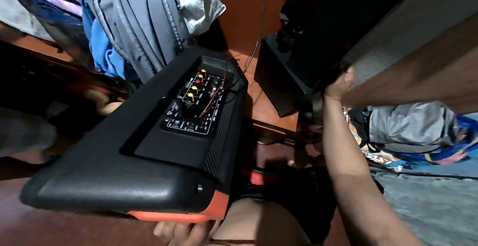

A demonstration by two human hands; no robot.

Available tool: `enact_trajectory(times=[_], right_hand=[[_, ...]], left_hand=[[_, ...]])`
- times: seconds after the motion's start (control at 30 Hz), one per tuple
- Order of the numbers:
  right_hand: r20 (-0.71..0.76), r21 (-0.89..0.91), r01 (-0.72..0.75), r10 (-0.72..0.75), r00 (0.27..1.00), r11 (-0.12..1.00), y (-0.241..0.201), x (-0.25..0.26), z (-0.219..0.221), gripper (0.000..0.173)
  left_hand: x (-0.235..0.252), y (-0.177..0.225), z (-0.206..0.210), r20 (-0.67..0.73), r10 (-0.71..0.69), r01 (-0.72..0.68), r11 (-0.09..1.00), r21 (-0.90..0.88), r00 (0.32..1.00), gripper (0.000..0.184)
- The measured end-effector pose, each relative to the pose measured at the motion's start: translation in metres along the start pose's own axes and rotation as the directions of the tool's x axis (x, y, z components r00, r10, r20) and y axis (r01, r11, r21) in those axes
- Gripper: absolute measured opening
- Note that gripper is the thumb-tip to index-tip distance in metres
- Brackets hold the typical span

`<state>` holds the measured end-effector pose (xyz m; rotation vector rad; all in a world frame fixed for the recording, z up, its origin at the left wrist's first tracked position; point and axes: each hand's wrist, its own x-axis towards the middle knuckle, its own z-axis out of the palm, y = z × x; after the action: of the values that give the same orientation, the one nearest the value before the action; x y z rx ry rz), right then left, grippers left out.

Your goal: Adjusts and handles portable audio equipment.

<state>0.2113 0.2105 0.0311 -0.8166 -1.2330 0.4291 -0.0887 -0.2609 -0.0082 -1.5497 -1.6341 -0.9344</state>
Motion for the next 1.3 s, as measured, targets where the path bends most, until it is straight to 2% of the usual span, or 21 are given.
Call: enact_trajectory(times=[0.2,0.3,0.37,0.43,0.5,0.53,0.6,0.67,0.73,0.77,0.8,0.87,0.93,0.97,1.03,1.1,1.2,1.3], right_hand=[[0.053,0.024,0.073,-0.075,0.996,0.997,0.009,0.004,-0.006,0.020],[0.023,-0.098,0.086,-0.084,0.996,0.992,-0.003,-0.001,-0.004,0.021],[-0.016,-0.303,0.164,-0.177,0.984,0.939,-0.031,-0.026,-0.004,0.033],[0.009,-0.445,0.299,-0.330,0.944,0.844,-0.067,-0.072,0.005,0.035],[0.117,-0.342,0.388,-0.371,0.921,0.856,-0.091,-0.128,0.030,0.028],[0.183,-0.242,0.372,-0.334,0.925,0.896,-0.097,-0.149,0.047,0.031],[0.334,-0.127,0.206,-0.154,0.930,0.970,-0.099,-0.172,0.081,0.042],[0.438,-0.117,-0.074,0.119,0.891,0.990,-0.090,-0.174,0.112,0.052],[0.539,-0.093,-0.383,0.370,0.757,0.919,-0.078,-0.169,0.137,0.060],[0.576,-0.099,-0.489,0.450,0.683,0.867,-0.072,-0.168,0.145,0.062],[0.591,-0.105,-0.563,0.506,0.628,0.820,-0.067,-0.169,0.152,0.064],[0.587,-0.096,-0.669,0.584,0.560,0.737,-0.066,-0.173,0.157,0.065],[0.568,-0.059,-0.727,0.622,0.539,0.684,-0.075,-0.175,0.158,0.061],[0.548,-0.028,-0.753,0.640,0.539,0.658,-0.092,-0.173,0.159,0.056],[0.497,0.038,-0.797,0.680,0.538,0.603,-0.145,-0.165,0.162,0.045],[0.504,0.170,-0.789,0.636,0.585,0.591,-0.161,-0.164,0.158,0.039],[0.422,0.201,-0.740,0.625,0.656,0.641,-0.145,-0.164,0.159,0.030],[0.437,0.249,-0.618,0.482,0.759,0.746,-0.080,-0.166,0.151,0.033]], left_hand=[[-0.008,0.000,-0.001,0.031,0.012,-0.012,1.000,0.005,0.999,0.056],[-0.019,-0.007,-0.003,0.067,0.003,-0.004,1.000,0.003,0.998,0.059],[-0.028,-0.011,-0.003,0.069,-0.005,0.004,1.000,0.012,0.998,0.060],[-0.029,-0.012,-0.005,0.082,-0.007,0.006,1.000,0.021,0.997,0.060],[-0.023,-0.011,-0.010,0.117,-0.007,0.005,1.000,0.017,0.993,0.058],[-0.020,-0.011,-0.012,0.128,-0.008,0.006,1.000,0.014,0.992,0.055],[-0.013,-0.010,-0.015,0.125,-0.011,0.013,1.000,-0.010,0.992,0.051],[-0.011,-0.015,-0.021,0.145,-0.014,0.019,0.999,-0.032,0.989,0.050],[-0.003,-0.018,-0.025,0.169,-0.007,0.021,0.996,-0.085,0.986,0.051],[0.002,-0.019,-0.029,0.190,0.006,0.021,0.990,-0.141,0.982,0.049],[0.003,-0.024,-0.034,0.215,0.023,0.022,0.979,-0.203,0.976,0.046],[-0.007,-0.039,-0.039,0.181,0.038,0.008,0.969,-0.248,0.983,0.045],[-0.002,-0.053,-0.046,0.077,-0.028,0.043,0.981,-0.191,0.997,0.052],[0.006,-0.060,-0.047,0.008,-0.094,0.094,0.976,-0.199,0.996,0.062],[0.023,-0.068,-0.041,-0.075,-0.224,0.193,0.936,-0.293,0.972,0.093],[0.030,-0.064,-0.034,-0.066,-0.269,0.257,0.955,-0.145,0.961,0.114],[0.021,-0.065,-0.025,-0.046,-0.289,0.289,0.957,-0.009,0.956,0.118],[0.016,-0.076,-0.003,-0.127,-0.288,0.270,0.952,-0.143,0.949,0.115]])
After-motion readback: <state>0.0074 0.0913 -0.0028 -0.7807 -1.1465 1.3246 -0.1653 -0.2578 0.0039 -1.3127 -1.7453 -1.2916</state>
